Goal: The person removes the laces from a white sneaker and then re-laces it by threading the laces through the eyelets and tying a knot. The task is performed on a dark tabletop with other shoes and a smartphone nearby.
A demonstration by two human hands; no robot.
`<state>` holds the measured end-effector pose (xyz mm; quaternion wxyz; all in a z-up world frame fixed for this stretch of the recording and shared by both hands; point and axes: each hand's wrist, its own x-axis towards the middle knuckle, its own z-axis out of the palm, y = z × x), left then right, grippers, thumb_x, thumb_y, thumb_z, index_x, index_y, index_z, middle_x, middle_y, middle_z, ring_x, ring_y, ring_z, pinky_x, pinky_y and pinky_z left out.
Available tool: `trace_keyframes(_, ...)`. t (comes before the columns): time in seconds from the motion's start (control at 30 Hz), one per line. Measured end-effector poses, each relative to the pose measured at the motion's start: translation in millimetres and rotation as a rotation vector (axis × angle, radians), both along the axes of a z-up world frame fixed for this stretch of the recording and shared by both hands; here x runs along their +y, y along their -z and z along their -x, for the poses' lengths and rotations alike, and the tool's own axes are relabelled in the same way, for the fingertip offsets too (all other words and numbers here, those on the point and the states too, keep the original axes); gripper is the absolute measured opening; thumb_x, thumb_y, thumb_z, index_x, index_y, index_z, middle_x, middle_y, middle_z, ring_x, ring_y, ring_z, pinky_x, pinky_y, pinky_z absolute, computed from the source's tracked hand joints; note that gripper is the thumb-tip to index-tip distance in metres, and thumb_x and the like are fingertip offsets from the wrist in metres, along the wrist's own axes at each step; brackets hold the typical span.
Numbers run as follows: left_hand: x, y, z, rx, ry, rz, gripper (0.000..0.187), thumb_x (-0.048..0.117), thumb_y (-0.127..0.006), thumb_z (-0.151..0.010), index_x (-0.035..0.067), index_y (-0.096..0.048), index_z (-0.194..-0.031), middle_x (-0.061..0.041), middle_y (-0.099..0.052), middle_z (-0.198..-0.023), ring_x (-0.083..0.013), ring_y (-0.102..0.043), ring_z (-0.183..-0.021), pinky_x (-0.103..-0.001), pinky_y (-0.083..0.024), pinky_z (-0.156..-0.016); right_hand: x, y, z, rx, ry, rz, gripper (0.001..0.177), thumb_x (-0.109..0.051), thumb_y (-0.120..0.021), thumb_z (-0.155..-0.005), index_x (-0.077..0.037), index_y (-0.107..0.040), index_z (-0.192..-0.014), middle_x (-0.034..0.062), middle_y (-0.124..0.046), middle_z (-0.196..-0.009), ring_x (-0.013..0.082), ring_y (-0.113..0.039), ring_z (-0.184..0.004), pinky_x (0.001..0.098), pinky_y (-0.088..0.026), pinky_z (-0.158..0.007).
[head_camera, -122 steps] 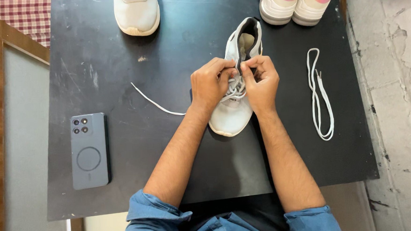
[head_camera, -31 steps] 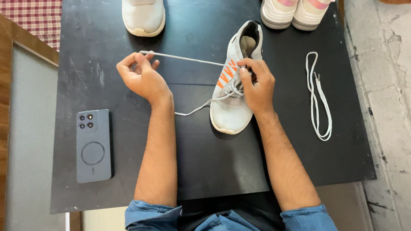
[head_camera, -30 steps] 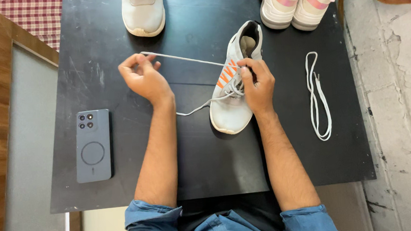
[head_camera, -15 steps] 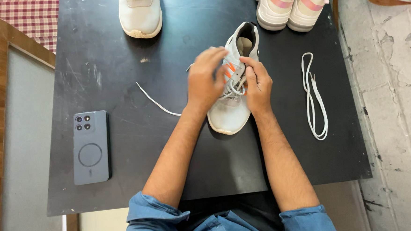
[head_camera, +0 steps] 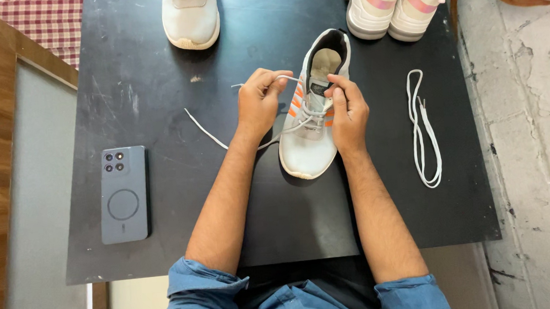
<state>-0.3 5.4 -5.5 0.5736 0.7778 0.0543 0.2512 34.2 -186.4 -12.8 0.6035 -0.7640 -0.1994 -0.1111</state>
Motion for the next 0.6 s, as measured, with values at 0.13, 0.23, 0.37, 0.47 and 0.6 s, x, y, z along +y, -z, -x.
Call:
trace_keyframes(0.13, -1.5, 8.4, -3.1, 0.028, 0.016, 0.101, 0.016, 0.014, -0.070, -0.098, 0.008, -0.080, -0.109, -0.002, -0.068, -0.090, -0.0101, -0.061, -0.079, -0.027, -0.051, -0.071, 0.0, -1.0, 0.5, 0.026, 0.015, 0.006, 0.026, -0.009, -0.049, -0.108, -0.004, -0.068, -0.124, 0.0040, -0.069, -0.100, 0.0119, -0.063, -0.092, 0.0275, -0.051, -0.083)
trace_keyframes(0.23, -1.7, 10.8, -0.5, 0.090, 0.075, 0.066, 0.015, 0.018, -0.074, -0.097, 0.009, -0.080, -0.107, -0.002, -0.068, -0.087, -0.0100, -0.061, -0.079, -0.027, -0.050, -0.071, -0.4, 0.9, 0.9, 0.018, 0.021, -0.003, 0.024, -0.009, -0.049, -0.108, -0.004, -0.068, -0.123, 0.0043, -0.069, -0.100, 0.0122, -0.064, -0.093, 0.0279, -0.052, -0.084)
trace_keyframes(0.37, -0.1, 9.2, 8.9, 0.099, 0.205, 0.103, 0.018, 0.021, -0.074, -0.095, 0.009, -0.078, -0.108, 0.000, -0.070, -0.090, -0.0082, -0.063, -0.080, -0.026, -0.050, -0.071, 0.2, 2.6, -0.4, 0.000, 0.018, -0.028, 0.023, -0.009, -0.050, -0.109, -0.004, -0.068, -0.122, 0.0046, -0.070, -0.100, 0.0121, -0.065, -0.095, 0.0279, -0.053, -0.085)
trace_keyframes(0.47, 1.2, 9.5, 13.5, 0.040, 0.102, 0.024, 0.014, 0.019, -0.075, -0.095, 0.009, -0.080, -0.103, -0.001, -0.069, -0.089, -0.0097, -0.063, -0.079, -0.027, -0.050, -0.071, -0.4, 4.0, 0.5, 0.024, 0.030, -0.027, 0.022, -0.009, -0.051, -0.108, -0.004, -0.068, -0.120, 0.0043, -0.070, -0.100, 0.0115, -0.065, -0.093, 0.0273, -0.053, -0.083)
trace_keyframes(0.6, -0.5, 6.1, 13.4, 0.089, -0.170, 0.057, 0.014, 0.021, -0.076, -0.094, 0.007, -0.081, -0.096, -0.004, -0.065, -0.084, -0.0173, -0.058, -0.073, -0.031, -0.047, -0.067, 0.5, 3.8, 0.3, -0.007, 0.028, -0.005, 0.019, -0.008, -0.053, -0.108, -0.004, -0.069, -0.118, 0.0046, -0.070, -0.102, 0.0119, -0.067, -0.096, 0.0274, -0.054, -0.085)
